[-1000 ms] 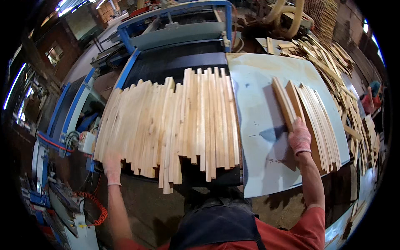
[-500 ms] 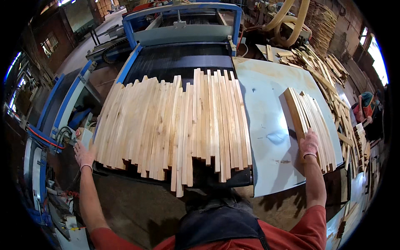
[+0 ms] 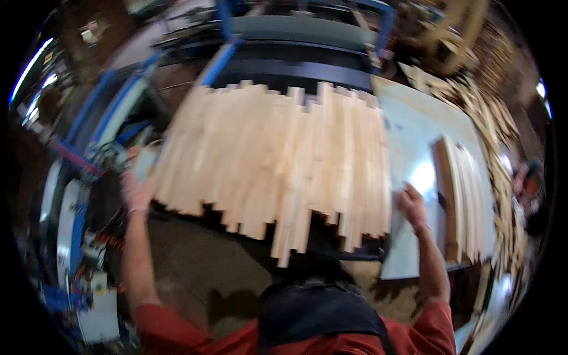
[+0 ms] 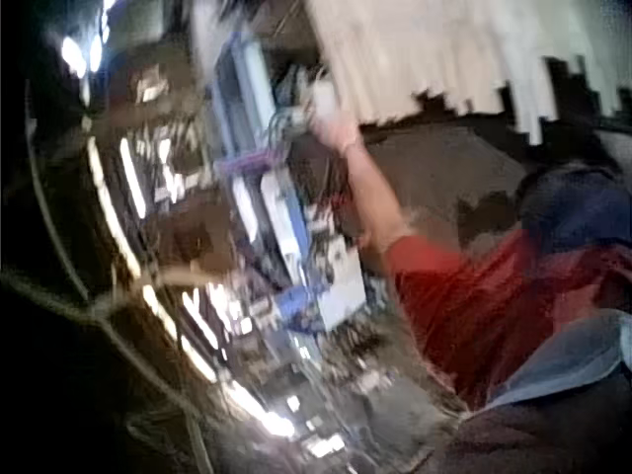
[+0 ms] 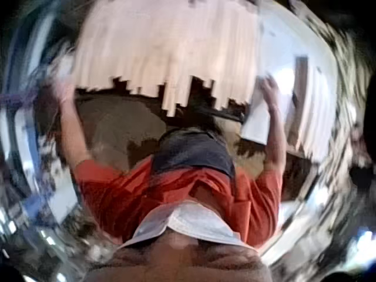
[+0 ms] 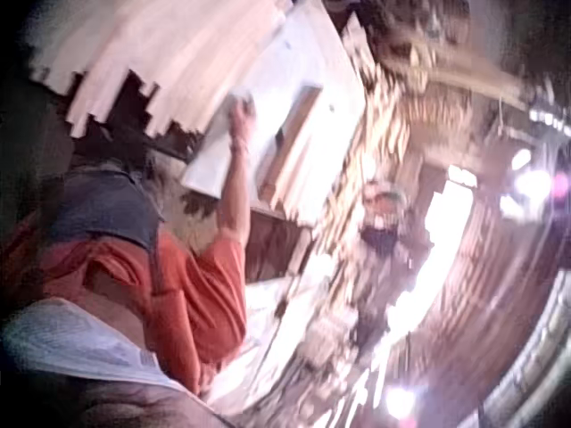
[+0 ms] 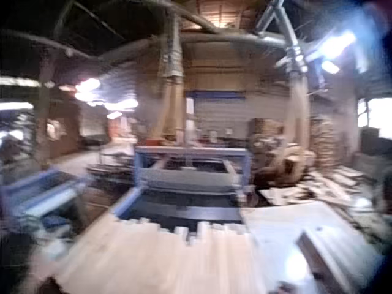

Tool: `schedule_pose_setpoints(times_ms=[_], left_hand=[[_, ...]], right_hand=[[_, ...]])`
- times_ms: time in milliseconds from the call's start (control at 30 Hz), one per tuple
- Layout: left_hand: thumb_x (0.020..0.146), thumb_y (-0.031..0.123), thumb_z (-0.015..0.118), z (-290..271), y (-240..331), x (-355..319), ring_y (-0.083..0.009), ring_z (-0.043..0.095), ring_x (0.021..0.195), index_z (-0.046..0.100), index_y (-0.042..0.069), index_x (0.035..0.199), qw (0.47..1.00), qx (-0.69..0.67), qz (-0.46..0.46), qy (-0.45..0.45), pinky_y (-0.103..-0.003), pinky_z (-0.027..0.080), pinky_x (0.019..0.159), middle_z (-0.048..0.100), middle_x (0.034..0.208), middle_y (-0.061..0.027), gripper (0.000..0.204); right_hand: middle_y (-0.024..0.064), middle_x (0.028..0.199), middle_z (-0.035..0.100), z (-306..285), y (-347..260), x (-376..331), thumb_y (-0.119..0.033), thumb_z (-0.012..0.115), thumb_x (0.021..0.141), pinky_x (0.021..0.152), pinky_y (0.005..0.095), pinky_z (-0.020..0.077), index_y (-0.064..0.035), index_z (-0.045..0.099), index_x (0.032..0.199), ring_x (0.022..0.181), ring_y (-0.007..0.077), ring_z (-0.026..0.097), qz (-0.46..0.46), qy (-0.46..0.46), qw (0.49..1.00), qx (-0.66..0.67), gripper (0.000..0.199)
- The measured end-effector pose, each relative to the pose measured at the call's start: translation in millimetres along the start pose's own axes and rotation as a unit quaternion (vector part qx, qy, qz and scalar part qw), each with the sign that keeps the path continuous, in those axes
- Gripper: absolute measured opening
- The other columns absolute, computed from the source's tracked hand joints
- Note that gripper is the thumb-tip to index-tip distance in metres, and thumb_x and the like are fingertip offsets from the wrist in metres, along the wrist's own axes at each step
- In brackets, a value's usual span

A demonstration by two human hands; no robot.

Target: The person gathers and stacks light-colored wooden planks on a metal workbench. They repeatedly pick up bundles of planks, align them, and place them into neat piles, occasionally moving stacks to a conveyor belt area. The task involves repetitive manual handling and organizing of the wood pieces.

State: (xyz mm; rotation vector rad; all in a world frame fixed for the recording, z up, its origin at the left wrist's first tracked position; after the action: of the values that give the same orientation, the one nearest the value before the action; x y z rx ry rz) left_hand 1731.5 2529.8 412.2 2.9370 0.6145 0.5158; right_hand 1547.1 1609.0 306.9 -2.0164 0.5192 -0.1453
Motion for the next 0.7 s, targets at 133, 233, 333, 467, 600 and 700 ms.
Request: schedule_pose_setpoints(times_ms=[133,233,333,467,600,700], left_hand=[[0.095,0.039,0.075,6,-35,6,-0.0454,0.051,0.145,0.037,0.003,0.165,0.999,-0.037,-0.009,0.018,-0.052,0.043,0.121,0.050,0.161,-0.0285,0.088],[0.099,0.039,0.073,6,-23,16,-0.0450,0.048,0.149,0.027,0.006,0.172,0.999,-0.042,-0.014,0.013,-0.051,0.041,0.122,0.045,0.166,-0.0269,0.092],[0.099,0.042,0.071,10,-23,27,-0.0441,0.046,0.152,0.024,0.009,0.174,0.999,-0.035,-0.010,0.018,-0.051,0.040,0.123,0.041,0.170,-0.0254,0.094],[0.100,0.046,0.067,17,-49,41,-0.0434,0.045,0.153,0.025,0.010,0.174,1.000,-0.014,-0.025,0.005,-0.050,0.038,0.125,0.042,0.170,-0.0249,0.092],[0.100,0.046,0.067,25,-53,43,-0.0435,0.046,0.152,0.027,0.010,0.173,0.999,-0.041,-0.016,-0.005,-0.051,0.039,0.124,0.044,0.169,-0.0246,0.092],[0.100,0.046,0.067,13,-28,31,-0.0438,0.048,0.151,0.029,0.009,0.172,0.999,-0.042,-0.025,-0.005,-0.051,0.039,0.123,0.045,0.168,-0.0240,0.090]], right_hand=[[0.0055,0.117,0.076,46,-60,2,-0.032,0.065,0.109,0.095,0.0328,0.0563,-0.0016,0.067,0.145,0.104,0.0146,0.068,0.023,-0.038,0.999,-0.013,0.048],[0.0117,0.136,0.075,50,-71,-1,-0.031,0.065,0.109,0.112,0.0354,0.0507,-0.0018,0.062,0.151,0.125,0.0194,0.067,0.004,-0.069,0.998,-0.001,0.051],[0.0156,0.137,0.073,49,-67,-17,-0.034,0.070,0.104,0.112,0.0359,0.0506,-0.0026,0.057,0.156,0.126,0.0215,0.067,-0.007,-0.059,0.997,0.059,0.063],[0.0241,0.144,0.066,52,-97,-74,-0.037,0.082,0.091,0.117,0.0440,0.0484,-0.0023,0.053,0.158,0.137,0.0359,0.062,-0.036,0.020,0.995,-0.094,0.080],[0.0239,0.152,0.058,71,-127,-150,-0.038,0.089,0.084,0.121,0.0515,0.0439,-0.0024,0.051,0.158,0.141,0.0431,0.056,-0.263,0.027,0.945,-0.193,0.091],[0.0199,0.161,0.051,110,-150,-182,-0.049,0.092,0.076,0.128,0.0587,0.0319,-0.0066,0.052,0.156,0.153,0.0413,0.045,-0.274,-0.064,0.904,-0.321,0.099]])
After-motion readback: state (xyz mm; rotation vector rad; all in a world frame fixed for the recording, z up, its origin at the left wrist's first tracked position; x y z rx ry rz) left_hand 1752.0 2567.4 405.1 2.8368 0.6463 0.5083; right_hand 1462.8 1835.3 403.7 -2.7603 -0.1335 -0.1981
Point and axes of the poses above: each hand's wrist, its own x-axis towards the middle knuckle, its own z-axis out of the palm, y = z × x, the point moved 5 cm from there along x, towards the middle knuckle
